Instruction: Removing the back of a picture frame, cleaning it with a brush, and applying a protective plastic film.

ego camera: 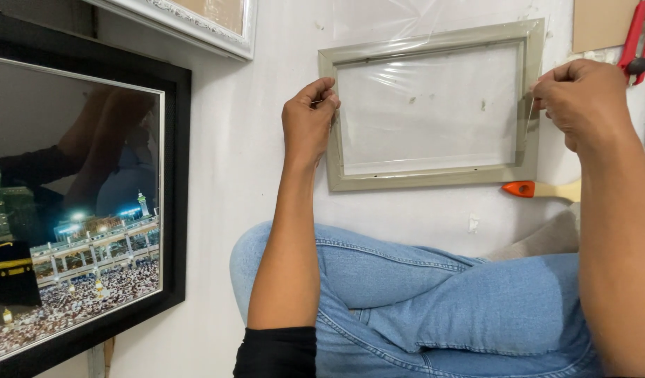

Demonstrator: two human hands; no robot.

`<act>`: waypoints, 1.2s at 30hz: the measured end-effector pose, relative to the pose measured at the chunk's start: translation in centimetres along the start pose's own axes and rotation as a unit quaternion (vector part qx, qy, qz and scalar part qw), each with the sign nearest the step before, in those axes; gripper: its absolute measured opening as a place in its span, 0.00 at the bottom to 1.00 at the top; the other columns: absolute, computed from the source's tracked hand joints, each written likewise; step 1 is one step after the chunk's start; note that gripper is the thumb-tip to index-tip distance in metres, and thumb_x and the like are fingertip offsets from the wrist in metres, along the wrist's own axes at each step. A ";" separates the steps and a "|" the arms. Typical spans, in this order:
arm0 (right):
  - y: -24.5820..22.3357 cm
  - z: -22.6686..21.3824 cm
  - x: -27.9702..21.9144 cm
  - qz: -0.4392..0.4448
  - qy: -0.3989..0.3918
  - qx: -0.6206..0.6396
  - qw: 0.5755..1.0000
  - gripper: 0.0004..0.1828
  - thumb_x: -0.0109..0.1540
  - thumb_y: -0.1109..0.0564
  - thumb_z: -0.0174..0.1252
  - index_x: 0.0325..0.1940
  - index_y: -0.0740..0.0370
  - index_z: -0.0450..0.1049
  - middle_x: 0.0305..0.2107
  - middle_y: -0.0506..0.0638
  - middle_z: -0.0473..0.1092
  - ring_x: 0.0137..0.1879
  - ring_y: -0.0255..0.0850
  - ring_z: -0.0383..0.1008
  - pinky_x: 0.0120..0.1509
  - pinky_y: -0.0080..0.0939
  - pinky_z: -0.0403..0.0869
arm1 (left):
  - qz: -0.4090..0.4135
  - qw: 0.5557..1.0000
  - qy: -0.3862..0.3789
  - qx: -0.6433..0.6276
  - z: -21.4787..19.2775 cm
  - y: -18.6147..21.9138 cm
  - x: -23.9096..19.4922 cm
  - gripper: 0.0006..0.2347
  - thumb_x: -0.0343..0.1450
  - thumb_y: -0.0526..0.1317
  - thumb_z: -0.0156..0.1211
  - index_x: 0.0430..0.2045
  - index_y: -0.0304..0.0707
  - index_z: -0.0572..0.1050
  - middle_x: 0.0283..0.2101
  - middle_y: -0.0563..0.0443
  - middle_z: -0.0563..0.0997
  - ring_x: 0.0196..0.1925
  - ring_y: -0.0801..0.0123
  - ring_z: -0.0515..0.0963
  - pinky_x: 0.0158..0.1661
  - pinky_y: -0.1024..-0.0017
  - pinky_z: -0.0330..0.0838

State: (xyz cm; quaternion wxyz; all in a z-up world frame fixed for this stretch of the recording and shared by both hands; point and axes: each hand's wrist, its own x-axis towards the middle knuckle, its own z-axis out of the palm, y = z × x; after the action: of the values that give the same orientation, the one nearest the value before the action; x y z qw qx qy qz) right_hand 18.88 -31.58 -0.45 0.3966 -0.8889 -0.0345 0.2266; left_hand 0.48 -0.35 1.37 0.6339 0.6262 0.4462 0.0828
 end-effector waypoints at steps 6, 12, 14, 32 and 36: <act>2.2 0.3 1.6 -0.003 0.002 0.012 1.000 0.05 0.63 0.64 0.56 0.41 0.67 0.77 0.30 0.53 0.73 0.34 0.37 0.72 0.35 0.32 0.70 | 0.020 0.999 0.000 0.025 -0.1 -0.6 0.3 0.15 0.67 0.30 0.61 0.49 0.31 0.80 0.38 0.51 0.84 0.37 0.76 0.81 0.41 0.81 0.79; -0.1 0.3 0.5 0.025 0.003 0.027 0.999 0.05 0.62 0.62 0.56 0.38 0.66 0.77 0.29 0.51 0.73 0.34 0.36 0.74 0.38 0.33 0.72 | 0.007 0.999 0.014 0.047 -0.1 0.6 -0.5 0.14 0.68 0.32 0.62 0.47 0.33 0.81 0.38 0.53 0.84 0.38 0.77 0.81 0.43 0.81 0.78; -1.0 0.3 0.0 0.036 0.006 0.010 0.999 0.06 0.61 0.61 0.56 0.37 0.66 0.77 0.28 0.52 0.73 0.33 0.36 0.73 0.35 0.33 0.70 | 0.013 0.998 0.016 0.054 -0.2 0.5 -0.4 0.14 0.67 0.33 0.63 0.47 0.34 0.81 0.39 0.53 0.85 0.40 0.76 0.81 0.45 0.81 0.78; -5.2 -0.7 -2.1 0.141 -0.001 0.012 0.990 0.06 0.62 0.55 0.56 0.35 0.61 0.74 0.25 0.51 0.70 0.25 0.36 0.64 0.19 0.35 0.52 | -0.021 1.000 0.013 0.011 -0.9 3.4 -2.2 0.06 0.71 0.33 0.63 0.37 0.28 0.81 0.25 0.51 0.79 0.26 0.76 0.77 0.30 0.80 0.75; -2.7 0.0 -1.7 0.175 -0.018 -0.012 0.984 0.11 0.57 0.54 0.58 0.32 0.66 0.76 0.22 0.56 0.70 0.28 0.40 0.70 0.28 0.38 0.63 | -0.027 0.997 0.002 0.078 -1.9 2.6 -2.1 0.08 0.69 0.34 0.64 0.37 0.26 0.80 0.27 0.46 0.81 0.27 0.73 0.81 0.29 0.79 0.80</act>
State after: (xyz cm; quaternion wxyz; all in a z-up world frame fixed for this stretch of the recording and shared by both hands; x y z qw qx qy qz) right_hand 17.69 -30.17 2.18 0.3398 -0.8817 0.1119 0.3076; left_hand -0.87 0.12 4.91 0.5846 0.6612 0.4692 0.0317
